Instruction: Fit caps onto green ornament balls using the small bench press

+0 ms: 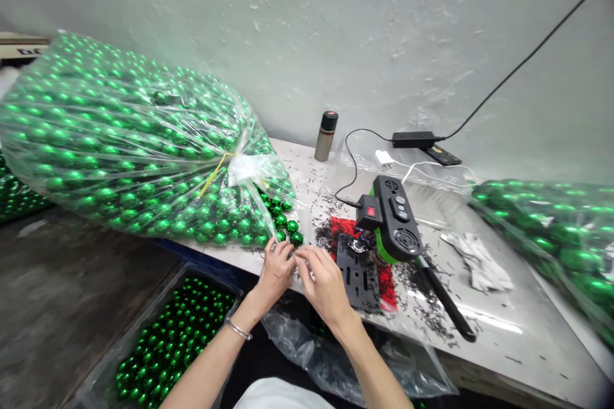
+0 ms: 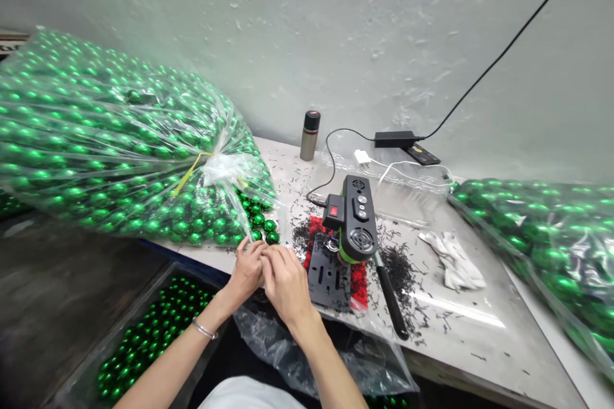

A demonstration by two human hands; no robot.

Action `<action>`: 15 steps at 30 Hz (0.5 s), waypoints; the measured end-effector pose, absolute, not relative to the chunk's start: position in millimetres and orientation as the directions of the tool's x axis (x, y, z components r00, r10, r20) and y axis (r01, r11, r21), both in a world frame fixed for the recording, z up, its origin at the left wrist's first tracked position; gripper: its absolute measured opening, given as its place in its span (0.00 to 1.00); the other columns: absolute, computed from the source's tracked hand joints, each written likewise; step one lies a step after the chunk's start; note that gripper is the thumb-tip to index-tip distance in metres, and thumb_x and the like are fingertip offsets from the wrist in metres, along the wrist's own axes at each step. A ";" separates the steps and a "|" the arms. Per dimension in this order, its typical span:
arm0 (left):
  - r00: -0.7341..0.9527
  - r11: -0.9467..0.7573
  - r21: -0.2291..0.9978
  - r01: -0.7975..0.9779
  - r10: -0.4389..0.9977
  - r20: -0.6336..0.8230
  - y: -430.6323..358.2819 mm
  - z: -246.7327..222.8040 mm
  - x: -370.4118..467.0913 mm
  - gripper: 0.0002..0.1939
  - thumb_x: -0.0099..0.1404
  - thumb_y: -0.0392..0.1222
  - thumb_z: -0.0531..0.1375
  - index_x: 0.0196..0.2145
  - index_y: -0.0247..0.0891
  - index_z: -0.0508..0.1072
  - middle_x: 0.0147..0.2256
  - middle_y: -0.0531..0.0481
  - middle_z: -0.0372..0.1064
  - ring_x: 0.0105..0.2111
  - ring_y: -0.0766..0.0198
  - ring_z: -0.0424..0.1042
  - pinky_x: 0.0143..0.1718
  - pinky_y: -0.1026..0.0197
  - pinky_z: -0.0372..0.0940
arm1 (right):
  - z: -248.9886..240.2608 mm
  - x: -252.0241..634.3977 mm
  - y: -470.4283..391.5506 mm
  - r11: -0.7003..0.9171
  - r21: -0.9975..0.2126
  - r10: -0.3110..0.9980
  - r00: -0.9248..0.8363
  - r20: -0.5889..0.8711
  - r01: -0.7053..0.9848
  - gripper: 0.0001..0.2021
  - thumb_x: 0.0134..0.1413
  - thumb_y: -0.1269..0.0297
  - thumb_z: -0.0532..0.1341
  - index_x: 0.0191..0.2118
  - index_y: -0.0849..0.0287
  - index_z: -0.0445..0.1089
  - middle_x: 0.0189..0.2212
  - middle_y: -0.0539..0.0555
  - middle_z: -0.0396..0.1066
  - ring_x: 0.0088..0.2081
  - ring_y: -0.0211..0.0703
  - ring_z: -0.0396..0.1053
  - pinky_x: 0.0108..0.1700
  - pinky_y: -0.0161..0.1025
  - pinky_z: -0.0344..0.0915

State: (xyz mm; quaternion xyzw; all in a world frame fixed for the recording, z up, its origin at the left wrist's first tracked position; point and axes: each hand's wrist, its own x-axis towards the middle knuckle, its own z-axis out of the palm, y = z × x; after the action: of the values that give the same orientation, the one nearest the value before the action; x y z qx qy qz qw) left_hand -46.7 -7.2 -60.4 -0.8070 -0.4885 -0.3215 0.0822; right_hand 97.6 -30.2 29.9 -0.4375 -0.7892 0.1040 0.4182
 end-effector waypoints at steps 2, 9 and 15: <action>0.260 -0.490 0.191 0.850 0.707 0.658 -9.2 -65.2 -43.9 0.14 0.65 0.29 0.54 0.41 0.36 0.78 0.41 0.41 0.77 0.48 0.51 0.72 0.59 0.42 0.55 | 9.9 82.1 -5.1 0.480 -0.530 0.851 -0.225 0.475 0.699 0.10 0.64 0.68 0.53 0.43 0.57 0.72 0.40 0.58 0.77 0.43 0.45 0.75 0.47 0.41 0.71; 0.171 -0.461 0.291 0.838 0.729 0.663 -12.5 -65.2 -42.7 0.15 0.61 0.28 0.54 0.40 0.36 0.78 0.40 0.42 0.78 0.45 0.52 0.73 0.56 0.44 0.59 | -34.3 71.1 27.3 0.129 -0.686 0.985 -0.014 0.170 0.716 0.18 0.59 0.58 0.58 0.51 0.61 0.70 0.47 0.63 0.76 0.48 0.51 0.74 0.51 0.46 0.69; 0.129 -0.450 0.349 0.822 0.744 0.656 -13.4 -61.1 -42.9 0.14 0.64 0.28 0.55 0.40 0.37 0.78 0.40 0.44 0.78 0.43 0.54 0.74 0.53 0.46 0.59 | -28.4 70.5 5.6 0.019 -0.974 0.989 0.141 0.052 0.224 0.24 0.53 0.49 0.62 0.49 0.62 0.71 0.39 0.59 0.78 0.36 0.46 0.75 0.41 0.43 0.73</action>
State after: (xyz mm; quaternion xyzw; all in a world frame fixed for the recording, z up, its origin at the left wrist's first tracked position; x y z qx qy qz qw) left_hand -42.9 -13.4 -61.1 -0.7498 -0.5222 -0.4035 0.0486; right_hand 70.5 5.6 -28.4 -0.5790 -0.5235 0.3940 0.4853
